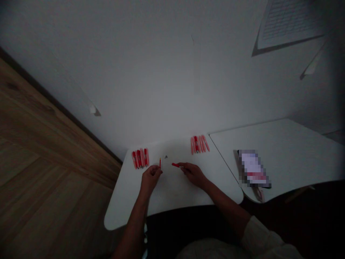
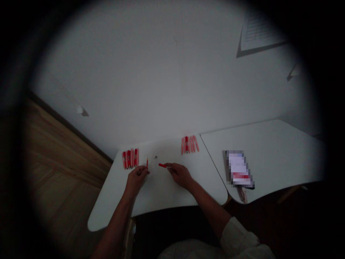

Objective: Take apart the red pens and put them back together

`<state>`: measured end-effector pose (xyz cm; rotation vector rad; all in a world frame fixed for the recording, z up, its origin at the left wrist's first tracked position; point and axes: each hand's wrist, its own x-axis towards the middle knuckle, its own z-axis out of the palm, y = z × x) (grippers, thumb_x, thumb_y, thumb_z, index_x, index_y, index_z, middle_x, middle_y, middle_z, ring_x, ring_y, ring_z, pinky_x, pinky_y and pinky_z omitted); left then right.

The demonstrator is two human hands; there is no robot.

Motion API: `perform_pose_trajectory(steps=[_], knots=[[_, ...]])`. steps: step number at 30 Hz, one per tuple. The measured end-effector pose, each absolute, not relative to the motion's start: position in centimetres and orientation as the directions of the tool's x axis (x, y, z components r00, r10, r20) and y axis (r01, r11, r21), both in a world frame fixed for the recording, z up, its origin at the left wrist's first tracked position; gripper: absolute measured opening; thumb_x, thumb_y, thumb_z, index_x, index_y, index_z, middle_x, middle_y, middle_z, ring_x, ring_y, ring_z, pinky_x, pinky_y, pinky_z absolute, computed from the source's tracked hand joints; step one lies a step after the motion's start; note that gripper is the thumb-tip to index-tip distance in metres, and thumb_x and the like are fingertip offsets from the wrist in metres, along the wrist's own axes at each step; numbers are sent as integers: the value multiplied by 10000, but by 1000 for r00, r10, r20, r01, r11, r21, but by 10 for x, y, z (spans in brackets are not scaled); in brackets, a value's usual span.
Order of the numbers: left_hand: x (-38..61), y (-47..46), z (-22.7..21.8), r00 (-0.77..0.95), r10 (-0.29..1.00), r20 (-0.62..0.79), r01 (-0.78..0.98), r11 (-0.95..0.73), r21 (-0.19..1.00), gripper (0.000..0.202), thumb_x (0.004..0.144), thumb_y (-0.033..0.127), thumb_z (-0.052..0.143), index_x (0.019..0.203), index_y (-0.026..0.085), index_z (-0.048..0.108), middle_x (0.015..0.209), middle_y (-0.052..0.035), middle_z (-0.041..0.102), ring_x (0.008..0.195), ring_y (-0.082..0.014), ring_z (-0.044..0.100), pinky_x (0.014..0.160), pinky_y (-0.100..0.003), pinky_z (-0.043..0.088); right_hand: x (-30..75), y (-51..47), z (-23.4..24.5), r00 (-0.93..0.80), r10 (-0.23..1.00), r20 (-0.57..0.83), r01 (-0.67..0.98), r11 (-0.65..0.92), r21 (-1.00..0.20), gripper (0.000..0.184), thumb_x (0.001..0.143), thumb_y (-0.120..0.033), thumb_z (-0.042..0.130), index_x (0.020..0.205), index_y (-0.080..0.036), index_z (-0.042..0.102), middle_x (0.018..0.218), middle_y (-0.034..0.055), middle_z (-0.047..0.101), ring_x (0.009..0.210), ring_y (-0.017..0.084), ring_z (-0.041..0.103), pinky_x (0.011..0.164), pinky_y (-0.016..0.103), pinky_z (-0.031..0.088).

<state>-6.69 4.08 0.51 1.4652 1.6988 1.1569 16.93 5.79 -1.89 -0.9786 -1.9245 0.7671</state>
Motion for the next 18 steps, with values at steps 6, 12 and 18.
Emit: perform_pose_trajectory(steps=[6,12,18], knots=[[-63,37,-1,-308,945,113,247,-36,968,292,703,387,660,890,163,677,822,-50,696,794,-173,629,759,-280,462,169,58,-17,-344,857,384,356,497,-791,323,927,-323,410,1183,-242,590,931,44,676,783,144,603,739,281,466],[-69,37,-8,-411,911,46,-67,-80,995,276,596,289,757,829,161,680,769,-10,671,690,-115,585,668,-235,447,169,58,-19,-340,861,378,343,488,-803,325,927,-321,407,1188,-244,585,878,36,664,743,138,587,704,268,457],[-72,37,-11,-380,925,-10,-272,-101,957,218,566,221,762,750,168,657,679,31,623,623,-76,551,642,-212,437,170,58,-20,-350,855,382,341,496,-798,327,923,-317,411,1194,-247,580,890,37,660,756,139,587,718,271,453]])
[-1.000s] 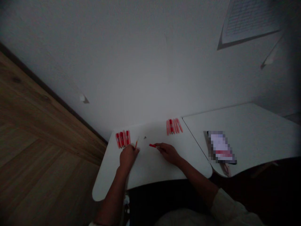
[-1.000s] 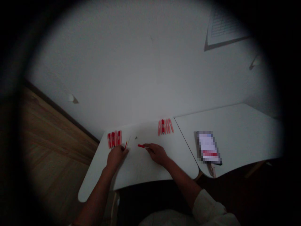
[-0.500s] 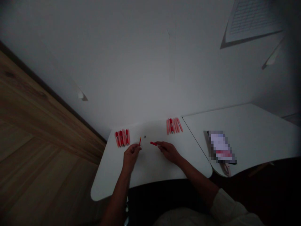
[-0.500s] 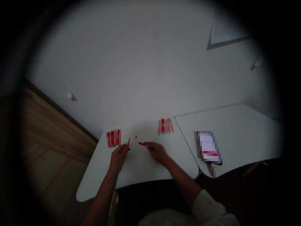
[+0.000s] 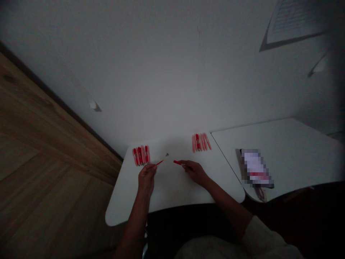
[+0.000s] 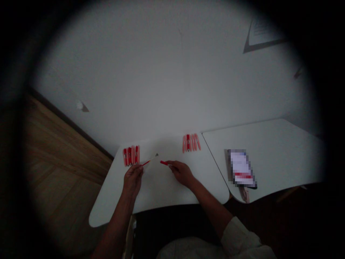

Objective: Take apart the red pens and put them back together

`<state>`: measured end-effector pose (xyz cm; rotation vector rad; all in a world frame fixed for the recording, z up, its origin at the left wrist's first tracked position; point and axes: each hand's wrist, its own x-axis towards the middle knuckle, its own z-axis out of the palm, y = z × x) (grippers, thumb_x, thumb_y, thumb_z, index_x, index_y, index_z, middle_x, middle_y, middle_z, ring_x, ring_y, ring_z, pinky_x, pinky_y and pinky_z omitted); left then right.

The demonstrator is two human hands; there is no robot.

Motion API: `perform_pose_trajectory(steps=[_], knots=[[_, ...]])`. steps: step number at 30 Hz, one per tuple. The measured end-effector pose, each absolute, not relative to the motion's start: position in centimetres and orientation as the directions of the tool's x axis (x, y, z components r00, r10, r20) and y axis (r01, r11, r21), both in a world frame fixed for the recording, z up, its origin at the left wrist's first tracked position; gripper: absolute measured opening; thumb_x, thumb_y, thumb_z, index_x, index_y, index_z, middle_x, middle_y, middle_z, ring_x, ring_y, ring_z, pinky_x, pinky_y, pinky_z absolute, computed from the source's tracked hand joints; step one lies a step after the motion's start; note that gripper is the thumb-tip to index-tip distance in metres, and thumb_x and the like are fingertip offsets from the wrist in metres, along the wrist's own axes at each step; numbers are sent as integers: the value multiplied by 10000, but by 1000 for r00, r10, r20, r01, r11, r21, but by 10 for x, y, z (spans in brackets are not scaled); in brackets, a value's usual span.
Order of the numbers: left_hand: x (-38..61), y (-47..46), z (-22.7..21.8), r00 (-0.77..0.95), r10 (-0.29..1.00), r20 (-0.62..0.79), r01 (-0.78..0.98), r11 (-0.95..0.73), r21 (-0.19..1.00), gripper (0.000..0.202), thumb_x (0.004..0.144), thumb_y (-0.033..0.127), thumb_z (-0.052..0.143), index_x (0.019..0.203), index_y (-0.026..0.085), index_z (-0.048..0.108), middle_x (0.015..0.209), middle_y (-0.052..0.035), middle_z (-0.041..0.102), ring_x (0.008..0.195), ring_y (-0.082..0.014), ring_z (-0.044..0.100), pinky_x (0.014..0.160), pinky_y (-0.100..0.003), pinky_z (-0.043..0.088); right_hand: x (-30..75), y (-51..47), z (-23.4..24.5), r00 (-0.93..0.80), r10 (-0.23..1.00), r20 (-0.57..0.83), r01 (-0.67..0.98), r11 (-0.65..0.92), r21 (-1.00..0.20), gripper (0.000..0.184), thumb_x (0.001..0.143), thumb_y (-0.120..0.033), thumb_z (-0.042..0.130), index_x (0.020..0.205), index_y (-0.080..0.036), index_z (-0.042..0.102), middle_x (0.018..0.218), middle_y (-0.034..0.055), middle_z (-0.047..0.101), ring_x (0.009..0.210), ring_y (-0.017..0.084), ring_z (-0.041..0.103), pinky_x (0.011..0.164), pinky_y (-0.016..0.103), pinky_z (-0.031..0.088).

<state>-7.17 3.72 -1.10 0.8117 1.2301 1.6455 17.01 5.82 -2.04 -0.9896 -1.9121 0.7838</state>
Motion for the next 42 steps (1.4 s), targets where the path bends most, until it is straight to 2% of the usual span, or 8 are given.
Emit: perform_pose_trajectory(steps=[4,11,18,36,42], knots=[[-69,36,-8,-363,931,-24,-256,-75,964,240,547,221,768,748,157,654,678,19,622,634,-88,555,647,-225,441,170,58,-22,-348,859,377,357,493,-794,325,925,-320,408,1194,-255,578,932,38,668,770,141,593,727,278,458],[-68,34,-9,-364,931,-5,-250,-93,964,243,554,214,767,767,167,659,681,28,627,638,-80,557,651,-217,436,170,57,-19,-353,855,380,386,503,-773,319,928,-310,411,1194,-263,580,887,33,660,759,142,590,716,269,453],[-72,34,-13,-331,943,-19,-325,-95,941,218,596,192,757,796,159,676,740,4,644,697,-87,580,698,-215,451,171,57,-20,-361,853,377,401,508,-762,321,927,-317,411,1198,-274,577,816,17,634,715,138,572,690,257,447],[-69,31,-10,-295,953,-69,-370,-47,928,197,542,144,785,715,137,692,688,0,656,667,-81,572,664,-191,443,171,58,-23,-350,850,394,413,518,-749,310,930,-309,421,1193,-269,581,866,23,642,743,133,577,707,252,440],[-72,31,-10,-279,956,-93,-405,-29,914,184,556,147,780,713,140,686,657,12,639,634,-69,573,631,-172,452,171,53,-18,-378,834,403,525,551,-649,309,939,-292,406,1204,-288,566,817,17,615,746,133,557,693,236,419]])
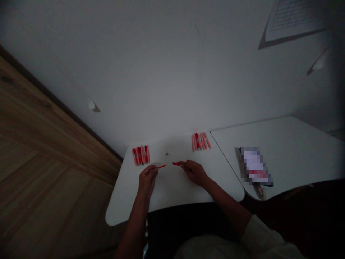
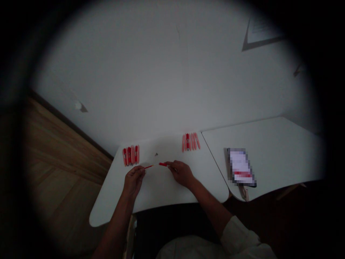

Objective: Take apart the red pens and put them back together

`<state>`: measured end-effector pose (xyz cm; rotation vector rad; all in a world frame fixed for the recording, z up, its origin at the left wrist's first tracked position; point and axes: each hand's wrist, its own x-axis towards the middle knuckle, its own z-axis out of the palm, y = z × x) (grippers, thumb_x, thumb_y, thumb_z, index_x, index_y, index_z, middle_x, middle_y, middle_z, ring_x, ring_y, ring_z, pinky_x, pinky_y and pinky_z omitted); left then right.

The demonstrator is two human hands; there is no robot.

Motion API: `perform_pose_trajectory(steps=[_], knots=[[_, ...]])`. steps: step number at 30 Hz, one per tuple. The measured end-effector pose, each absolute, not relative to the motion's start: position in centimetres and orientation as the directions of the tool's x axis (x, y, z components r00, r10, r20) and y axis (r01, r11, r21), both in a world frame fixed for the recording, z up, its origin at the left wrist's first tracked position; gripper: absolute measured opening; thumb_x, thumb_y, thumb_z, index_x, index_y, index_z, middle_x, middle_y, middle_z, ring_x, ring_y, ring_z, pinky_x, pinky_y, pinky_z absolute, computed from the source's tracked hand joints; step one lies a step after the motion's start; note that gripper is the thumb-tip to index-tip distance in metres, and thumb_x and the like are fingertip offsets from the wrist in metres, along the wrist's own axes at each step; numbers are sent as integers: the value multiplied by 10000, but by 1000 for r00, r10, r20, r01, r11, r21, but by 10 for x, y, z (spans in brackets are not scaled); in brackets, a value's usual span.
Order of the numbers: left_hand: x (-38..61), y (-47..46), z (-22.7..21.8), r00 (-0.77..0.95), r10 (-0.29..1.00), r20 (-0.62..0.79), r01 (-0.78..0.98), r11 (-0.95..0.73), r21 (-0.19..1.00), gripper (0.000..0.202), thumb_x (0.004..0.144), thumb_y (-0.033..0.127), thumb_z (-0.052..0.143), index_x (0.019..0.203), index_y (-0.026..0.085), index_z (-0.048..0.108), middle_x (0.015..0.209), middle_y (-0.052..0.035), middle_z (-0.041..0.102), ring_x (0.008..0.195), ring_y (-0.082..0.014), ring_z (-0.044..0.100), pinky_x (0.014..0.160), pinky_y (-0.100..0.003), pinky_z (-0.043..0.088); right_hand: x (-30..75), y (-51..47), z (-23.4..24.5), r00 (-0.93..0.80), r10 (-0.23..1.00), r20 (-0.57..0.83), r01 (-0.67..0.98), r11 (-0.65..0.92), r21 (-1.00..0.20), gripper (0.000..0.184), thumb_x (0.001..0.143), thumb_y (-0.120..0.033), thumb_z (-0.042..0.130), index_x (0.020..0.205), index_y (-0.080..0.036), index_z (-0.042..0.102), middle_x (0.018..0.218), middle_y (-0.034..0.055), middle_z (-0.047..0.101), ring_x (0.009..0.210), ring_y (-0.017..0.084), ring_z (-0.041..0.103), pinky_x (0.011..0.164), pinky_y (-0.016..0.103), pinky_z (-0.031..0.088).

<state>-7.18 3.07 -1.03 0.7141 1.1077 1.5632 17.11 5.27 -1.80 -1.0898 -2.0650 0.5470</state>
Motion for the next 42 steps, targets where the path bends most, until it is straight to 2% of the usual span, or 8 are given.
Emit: perform_pose_trajectory(steps=[4,8,13,16,26,31,35,42], knots=[[-73,31,-11,-257,961,-102,-440,-22,898,190,577,156,782,744,140,692,678,10,647,652,-65,582,655,-166,467,170,49,-16,-427,800,422,585,600,-545,306,946,-282,401,1197,-279,576,825,34,612,788,145,554,702,240,402],[-71,32,-10,-211,968,-134,-439,29,898,188,593,183,788,753,135,701,726,-10,667,679,-77,597,687,-186,484,169,47,-15,-474,772,424,588,636,-500,310,948,-277,401,1210,-280,567,847,40,613,783,148,551,708,248,399],[-67,32,-10,-193,977,-90,-412,2,911,208,660,284,753,790,124,717,848,-70,700,762,-125,621,764,-252,499,169,47,-16,-480,767,426,575,641,-508,322,953,-274,390,1236,-287,541,845,36,604,788,147,550,703,244,400],[-65,32,-10,-191,977,-91,-369,14,929,207,664,283,751,798,128,720,880,-75,703,804,-128,617,779,-242,489,168,48,-16,-489,762,424,574,647,-502,324,952,-275,388,1239,-291,538,834,32,597,773,145,546,695,242,396],[-61,37,-12,-197,980,-39,-262,-15,965,194,629,272,761,754,155,670,710,-6,635,657,-92,557,648,-209,443,168,47,-15,-503,756,419,565,654,-502,327,957,-274,377,1247,-276,527,855,33,599,783,143,549,706,239,402],[-46,42,-13,-225,974,-1,-82,-18,996,213,651,327,736,762,158,670,699,-3,616,648,-101,519,630,-216,407,167,47,-15,-481,769,420,577,639,-510,340,963,-280,366,1273,-283,504,875,35,604,808,142,556,715,235,410],[-33,43,-8,-197,979,42,61,-31,998,246,679,381,705,787,160,683,714,-16,627,674,-125,521,666,-242,412,168,46,-12,-451,785,424,590,619,-519,338,967,-282,362,1276,-291,499,858,32,603,792,140,558,710,233,417],[-26,40,0,-191,979,76,101,-57,993,288,724,417,661,869,175,717,822,-56,679,727,-154,544,712,-267,430,167,45,-10,-423,795,434,604,605,-519,323,969,-284,357,1251,-282,515,859,40,615,784,148,567,697,239,422]])
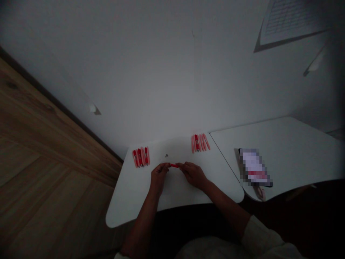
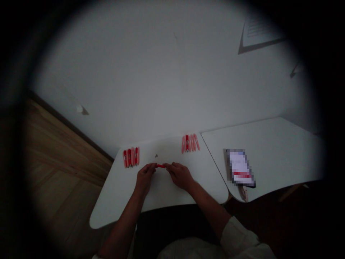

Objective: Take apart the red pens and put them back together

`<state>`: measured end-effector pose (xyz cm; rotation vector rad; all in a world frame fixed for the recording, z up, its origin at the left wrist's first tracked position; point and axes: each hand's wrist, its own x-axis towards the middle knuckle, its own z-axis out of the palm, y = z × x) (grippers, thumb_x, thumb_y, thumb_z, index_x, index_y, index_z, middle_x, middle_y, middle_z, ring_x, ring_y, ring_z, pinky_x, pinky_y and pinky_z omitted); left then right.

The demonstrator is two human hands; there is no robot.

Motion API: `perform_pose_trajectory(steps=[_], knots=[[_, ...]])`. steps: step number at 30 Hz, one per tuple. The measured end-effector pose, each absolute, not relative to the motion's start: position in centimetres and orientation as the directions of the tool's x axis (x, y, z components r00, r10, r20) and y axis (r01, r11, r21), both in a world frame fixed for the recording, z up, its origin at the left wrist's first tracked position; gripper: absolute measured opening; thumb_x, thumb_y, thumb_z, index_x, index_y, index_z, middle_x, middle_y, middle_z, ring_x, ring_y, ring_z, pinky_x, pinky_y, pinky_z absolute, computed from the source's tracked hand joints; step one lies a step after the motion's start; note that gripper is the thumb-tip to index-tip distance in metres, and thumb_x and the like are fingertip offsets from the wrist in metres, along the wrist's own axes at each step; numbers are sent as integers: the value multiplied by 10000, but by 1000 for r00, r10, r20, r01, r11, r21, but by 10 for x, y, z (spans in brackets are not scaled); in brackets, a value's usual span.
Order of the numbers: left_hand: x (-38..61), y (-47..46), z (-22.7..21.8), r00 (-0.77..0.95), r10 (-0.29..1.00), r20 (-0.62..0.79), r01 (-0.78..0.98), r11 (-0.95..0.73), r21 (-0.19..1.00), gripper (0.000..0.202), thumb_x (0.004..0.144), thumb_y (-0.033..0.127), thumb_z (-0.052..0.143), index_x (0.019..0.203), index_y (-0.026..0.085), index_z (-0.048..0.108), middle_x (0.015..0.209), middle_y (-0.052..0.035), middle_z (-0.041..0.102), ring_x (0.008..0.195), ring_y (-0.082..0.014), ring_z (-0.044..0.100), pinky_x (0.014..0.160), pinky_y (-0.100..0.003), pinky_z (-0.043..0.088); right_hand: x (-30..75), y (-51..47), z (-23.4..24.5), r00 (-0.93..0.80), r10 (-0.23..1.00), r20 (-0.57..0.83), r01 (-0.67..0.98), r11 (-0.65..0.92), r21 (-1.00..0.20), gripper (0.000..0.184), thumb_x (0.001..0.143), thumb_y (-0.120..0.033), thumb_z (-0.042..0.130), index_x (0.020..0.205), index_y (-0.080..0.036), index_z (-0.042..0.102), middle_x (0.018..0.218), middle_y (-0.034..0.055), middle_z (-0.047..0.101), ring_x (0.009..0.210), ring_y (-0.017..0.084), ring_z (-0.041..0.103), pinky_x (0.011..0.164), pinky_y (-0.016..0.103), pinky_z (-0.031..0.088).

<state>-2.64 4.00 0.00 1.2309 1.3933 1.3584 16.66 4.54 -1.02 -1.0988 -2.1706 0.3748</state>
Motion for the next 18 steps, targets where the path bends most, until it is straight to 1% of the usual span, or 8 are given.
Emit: perform_pose_trajectory(steps=[3,6,9,12,16,18], knots=[[-26,39,2,-183,980,82,109,-62,992,277,721,408,667,861,175,723,792,-45,675,712,-149,540,704,-264,427,165,45,-12,-446,783,433,627,619,-474,336,967,-261,351,1274,-259,487,868,52,618,776,155,567,696,246,423],[-26,39,2,-157,984,87,127,-67,990,267,722,401,670,856,178,729,750,-32,666,699,-144,541,697,-264,418,164,46,-15,-479,764,431,628,642,-440,336,954,-210,355,1266,-217,478,896,70,620,801,164,568,728,264,427],[-28,41,2,-120,990,75,117,-61,991,260,718,388,678,859,177,730,733,-29,659,686,-138,534,671,-259,407,163,46,-16,-499,751,432,611,658,-439,329,937,-165,361,1246,-183,473,952,87,617,864,175,566,777,284,431],[-29,44,1,-98,993,62,68,-55,996,244,707,369,692,852,175,725,732,-26,654,669,-126,524,636,-245,393,164,44,-14,-509,745,432,598,667,-445,333,930,-147,365,1248,-176,459,978,90,612,899,178,561,801,292,432],[-29,46,0,-104,994,12,5,-11,1000,247,662,343,733,836,169,715,671,-10,633,621,-113,515,595,-231,380,165,43,-11,-506,747,430,586,664,-464,318,930,-153,376,1231,-186,475,967,84,612,882,175,564,795,290,433],[-29,46,0,-84,996,-7,-17,6,1000,267,648,329,744,862,173,710,712,-16,649,633,-112,526,602,-228,387,164,43,-11,-493,756,430,590,654,-474,311,931,-159,376,1221,-187,483,959,82,613,868,176,565,787,293,435]])
